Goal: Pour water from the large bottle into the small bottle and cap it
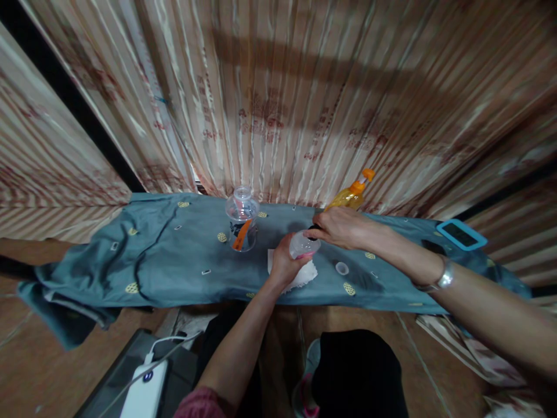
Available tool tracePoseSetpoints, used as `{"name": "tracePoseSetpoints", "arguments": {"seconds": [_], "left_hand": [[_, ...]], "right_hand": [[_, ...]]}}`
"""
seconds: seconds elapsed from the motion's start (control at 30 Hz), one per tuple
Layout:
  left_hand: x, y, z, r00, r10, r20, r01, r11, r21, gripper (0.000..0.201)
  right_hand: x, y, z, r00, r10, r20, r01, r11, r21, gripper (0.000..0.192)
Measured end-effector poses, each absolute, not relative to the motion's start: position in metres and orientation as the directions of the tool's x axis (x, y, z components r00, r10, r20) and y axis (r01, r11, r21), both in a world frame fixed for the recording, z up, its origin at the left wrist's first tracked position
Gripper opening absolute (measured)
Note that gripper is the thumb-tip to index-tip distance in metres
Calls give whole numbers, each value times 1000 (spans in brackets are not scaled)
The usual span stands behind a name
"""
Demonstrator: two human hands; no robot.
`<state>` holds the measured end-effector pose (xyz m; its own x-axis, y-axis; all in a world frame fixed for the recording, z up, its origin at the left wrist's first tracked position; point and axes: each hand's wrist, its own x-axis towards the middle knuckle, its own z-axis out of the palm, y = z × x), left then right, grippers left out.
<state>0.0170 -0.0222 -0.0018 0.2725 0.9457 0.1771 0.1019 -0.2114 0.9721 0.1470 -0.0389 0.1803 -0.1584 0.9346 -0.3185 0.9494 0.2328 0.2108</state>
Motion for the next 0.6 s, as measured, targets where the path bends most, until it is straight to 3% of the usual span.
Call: {"name": "tracePoseSetpoints", "arguments": {"seconds": [0.17,0.23,0.37,0.53,0.6], "left_hand": [[18,-23,-2,280,942,184,101,-219,970,55],[18,-23,-2,282,943,175,115,-214,970,53],[18,-24,0,277,942,189,116,-228,967,52],[18,-25,2,287,938,195,122,-238,964,53],[18,-25,3,288,936,204,128,-248,960,52]], "right_hand": [[149,-41,179,-240,923,-302,948,290,132,41],[148,-41,178,-206,932,-298,952,262,160,33],[147,-42,177,-162,947,-278,957,219,188,45],[147,-42,177,-193,929,-315,953,253,164,30],[148,-42,175,-153,942,-299,955,218,198,39]]}}
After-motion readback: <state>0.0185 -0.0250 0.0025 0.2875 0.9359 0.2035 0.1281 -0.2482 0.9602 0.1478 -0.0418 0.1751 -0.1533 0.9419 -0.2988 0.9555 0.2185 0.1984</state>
